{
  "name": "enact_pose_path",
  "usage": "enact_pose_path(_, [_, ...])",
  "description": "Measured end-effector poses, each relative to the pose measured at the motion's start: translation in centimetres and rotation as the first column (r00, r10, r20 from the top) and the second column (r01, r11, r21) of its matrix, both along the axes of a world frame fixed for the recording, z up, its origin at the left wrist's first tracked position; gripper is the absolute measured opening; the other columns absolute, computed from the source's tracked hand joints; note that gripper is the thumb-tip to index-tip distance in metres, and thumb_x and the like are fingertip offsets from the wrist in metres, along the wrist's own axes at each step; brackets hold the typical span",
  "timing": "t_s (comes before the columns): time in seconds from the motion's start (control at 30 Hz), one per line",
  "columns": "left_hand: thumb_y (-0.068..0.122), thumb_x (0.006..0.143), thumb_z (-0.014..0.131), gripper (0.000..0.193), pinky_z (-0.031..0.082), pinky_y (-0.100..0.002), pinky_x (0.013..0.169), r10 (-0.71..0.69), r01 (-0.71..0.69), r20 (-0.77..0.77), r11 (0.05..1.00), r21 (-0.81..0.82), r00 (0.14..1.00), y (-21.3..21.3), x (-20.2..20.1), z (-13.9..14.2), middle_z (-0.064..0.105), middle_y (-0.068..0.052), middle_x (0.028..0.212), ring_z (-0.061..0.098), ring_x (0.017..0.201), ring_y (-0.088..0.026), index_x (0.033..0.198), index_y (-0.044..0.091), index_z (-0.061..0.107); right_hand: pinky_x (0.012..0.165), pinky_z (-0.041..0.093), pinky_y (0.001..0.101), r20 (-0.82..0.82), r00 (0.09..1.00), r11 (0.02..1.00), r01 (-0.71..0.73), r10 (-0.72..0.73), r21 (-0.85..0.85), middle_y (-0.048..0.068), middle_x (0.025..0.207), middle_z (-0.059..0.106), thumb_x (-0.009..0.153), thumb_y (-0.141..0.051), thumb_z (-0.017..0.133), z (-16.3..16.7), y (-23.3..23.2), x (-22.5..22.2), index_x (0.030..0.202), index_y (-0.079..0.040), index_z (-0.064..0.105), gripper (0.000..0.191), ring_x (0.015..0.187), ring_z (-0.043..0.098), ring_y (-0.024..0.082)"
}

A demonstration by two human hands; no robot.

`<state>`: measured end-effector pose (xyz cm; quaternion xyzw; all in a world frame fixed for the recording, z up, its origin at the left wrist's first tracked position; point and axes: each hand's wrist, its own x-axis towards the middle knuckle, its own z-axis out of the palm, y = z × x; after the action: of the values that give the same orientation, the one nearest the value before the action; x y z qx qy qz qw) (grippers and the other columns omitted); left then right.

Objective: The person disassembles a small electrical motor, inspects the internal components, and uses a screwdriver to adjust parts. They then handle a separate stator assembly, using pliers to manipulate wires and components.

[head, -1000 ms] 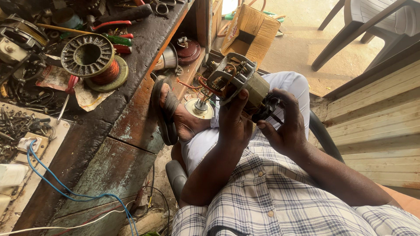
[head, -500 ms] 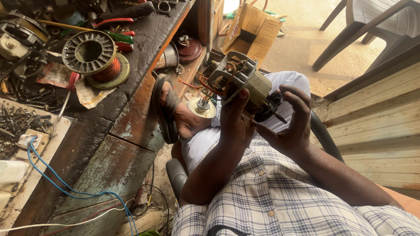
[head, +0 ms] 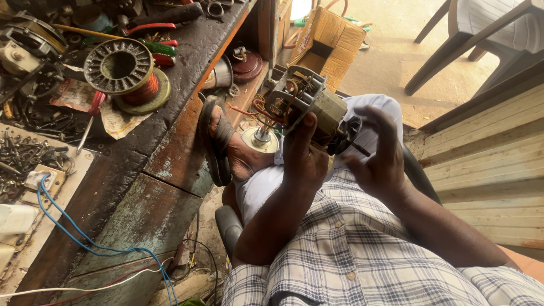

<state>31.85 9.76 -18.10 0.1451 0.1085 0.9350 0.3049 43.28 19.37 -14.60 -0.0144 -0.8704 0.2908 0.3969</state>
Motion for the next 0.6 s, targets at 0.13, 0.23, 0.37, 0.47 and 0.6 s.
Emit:
enact_pose_path(0.13, [0.028, 0.106, 0.073, 0.043, 0.055, -0.037, 0.091, -0.067, 0.067, 0.001, 0.998, 0.017, 0.998, -0.44, 0.16, -0.33, 0.064, -0.007, 0.117, 0.065, 0.109, -0.02, 0.135, 0.004, 0.054, 0.11, 0.053, 0.0468, -0.092, 0.993, 0.928, 0.103, -0.075, 0.358, 0.018, 0.147, 0.048, 0.088, -0.03, 0.088, -0.13, 0.13, -0.04, 0.144, -0.003, 0.04, 0.079, 0.132, 0.057, 0.038])
enact_pose_path(0.23, [0.025, 0.102, 0.074, 0.043, 0.054, -0.036, 0.093, -0.027, 0.027, -0.003, 1.0, -0.015, 1.0, -0.27, 0.21, -0.38, 0.063, -0.006, 0.118, 0.065, 0.109, -0.018, 0.135, 0.006, 0.054, 0.107, 0.057, 0.0426, -0.067, 0.998, 0.965, 0.021, -0.004, 0.263, 0.019, 0.145, 0.05, 0.095, -0.035, 0.086, -0.23, 0.23, 0.05, 0.146, 0.0, 0.039, 0.077, 0.13, 0.06, 0.035])
enact_pose_path(0.37, [0.026, 0.103, 0.074, 0.043, 0.055, -0.036, 0.096, -0.065, 0.065, -0.006, 0.998, 0.014, 0.998, -0.08, 0.08, -0.26, 0.064, -0.006, 0.119, 0.065, 0.112, -0.019, 0.135, 0.005, 0.054, 0.105, 0.056, 0.041, 0.171, 0.984, 0.951, -0.001, 0.056, -0.308, 0.014, 0.128, 0.067, 0.099, -0.042, 0.063, -0.34, -0.04, 0.23, 0.141, -0.002, 0.05, 0.059, 0.121, 0.07, 0.028])
enact_pose_path(0.47, [0.025, 0.102, 0.074, 0.043, 0.054, -0.036, 0.099, -0.04, 0.04, 0.01, 0.999, 0.005, 0.999, 0.1, 0.04, -0.04, 0.064, -0.005, 0.121, 0.064, 0.115, -0.018, 0.135, 0.006, 0.054, 0.103, 0.055, 0.0413, 0.114, 0.993, 0.97, 0.002, 0.026, -0.244, 0.018, 0.132, 0.061, 0.096, -0.047, 0.063, -0.31, -0.27, 0.16, 0.142, 0.001, 0.047, 0.068, 0.121, 0.066, 0.029])
enact_pose_path(0.6, [0.027, 0.098, 0.074, 0.045, 0.054, -0.038, 0.098, -0.032, 0.033, 0.036, 0.999, -0.041, 0.999, -0.09, 0.13, -0.06, 0.064, -0.004, 0.12, 0.064, 0.115, -0.018, 0.134, 0.007, 0.055, 0.109, 0.053, 0.0458, -0.088, 0.994, 0.966, 0.084, -0.064, 0.245, 0.021, 0.144, 0.052, 0.09, -0.04, 0.083, -0.44, -0.31, -0.17, 0.145, 0.001, 0.04, 0.08, 0.13, 0.06, 0.036])
